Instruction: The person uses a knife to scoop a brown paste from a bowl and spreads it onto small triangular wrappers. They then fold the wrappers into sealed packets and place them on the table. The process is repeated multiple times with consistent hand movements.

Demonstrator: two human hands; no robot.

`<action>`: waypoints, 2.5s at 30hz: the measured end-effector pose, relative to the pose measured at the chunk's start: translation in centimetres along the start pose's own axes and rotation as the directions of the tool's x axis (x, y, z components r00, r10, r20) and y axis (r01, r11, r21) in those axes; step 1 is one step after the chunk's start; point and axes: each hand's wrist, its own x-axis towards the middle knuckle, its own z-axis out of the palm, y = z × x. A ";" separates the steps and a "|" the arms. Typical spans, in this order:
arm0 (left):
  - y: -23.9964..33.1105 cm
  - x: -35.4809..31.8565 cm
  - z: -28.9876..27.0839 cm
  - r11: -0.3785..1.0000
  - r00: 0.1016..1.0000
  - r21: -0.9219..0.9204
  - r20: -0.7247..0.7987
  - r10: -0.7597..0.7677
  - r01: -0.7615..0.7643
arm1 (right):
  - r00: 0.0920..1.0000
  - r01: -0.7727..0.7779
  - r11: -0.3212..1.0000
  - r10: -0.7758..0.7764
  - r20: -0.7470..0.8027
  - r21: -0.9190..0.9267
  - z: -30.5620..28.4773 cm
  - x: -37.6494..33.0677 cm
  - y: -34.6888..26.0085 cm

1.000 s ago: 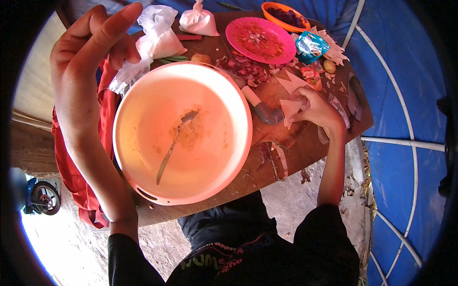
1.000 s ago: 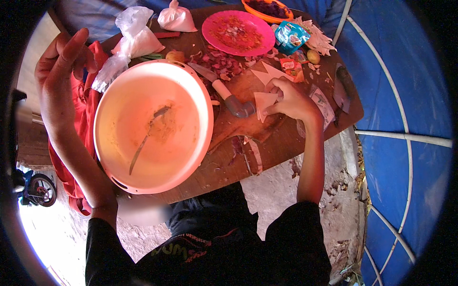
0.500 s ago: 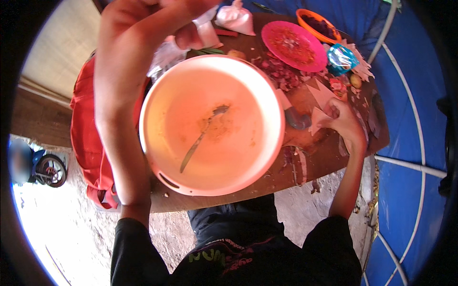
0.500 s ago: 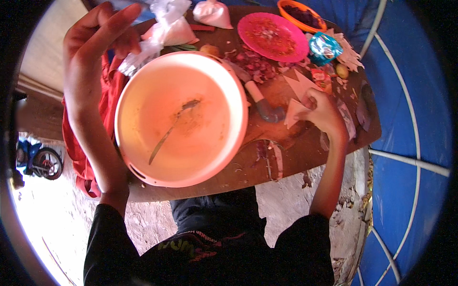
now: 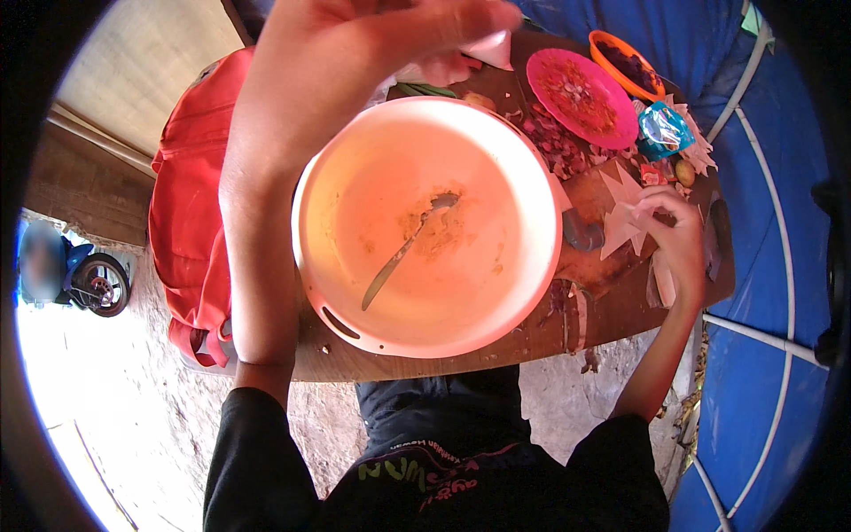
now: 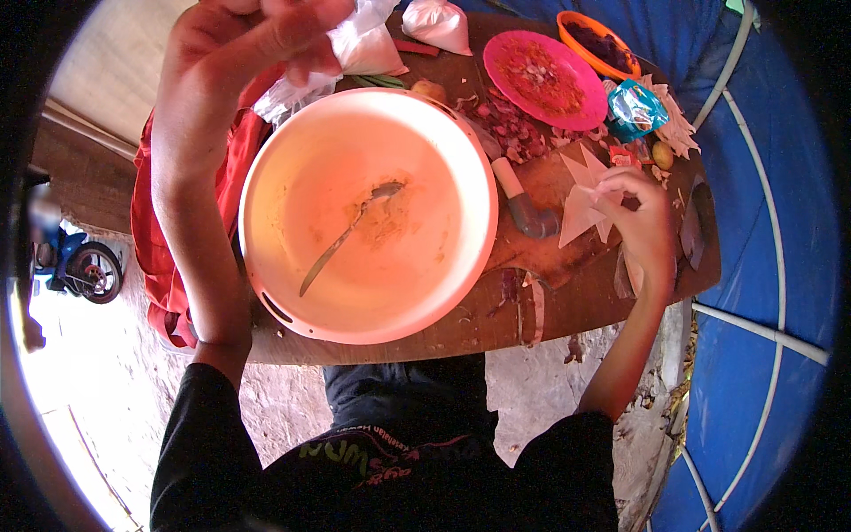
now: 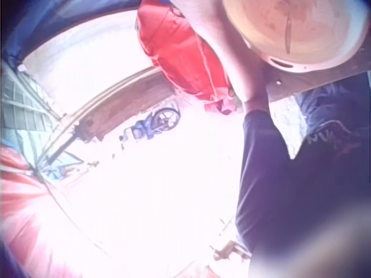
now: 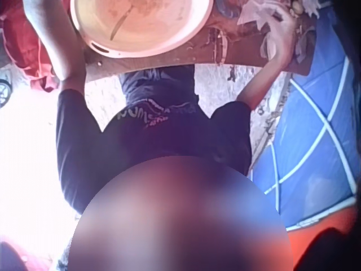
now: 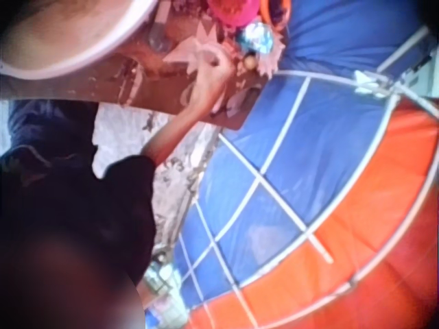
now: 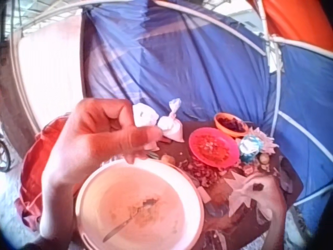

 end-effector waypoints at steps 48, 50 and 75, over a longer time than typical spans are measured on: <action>-1.2 1.5 0.3 0.953 0.959 0.116 -0.079 -0.273 0.280 | 0.937 0.217 0.975 -0.219 0.273 0.038 5.5 0.3 -13.0; -1.2 1.4 0.5 0.939 0.944 0.107 -0.087 -0.319 0.327 | 0.916 0.218 0.974 -0.226 0.330 0.062 5.3 0.5 -12.7; -3.5 1.7 -0.6 0.978 0.980 0.124 -0.135 -0.150 0.167 | 0.761 0.078 0.917 -0.308 0.571 0.391 5.1 4.2 -7.6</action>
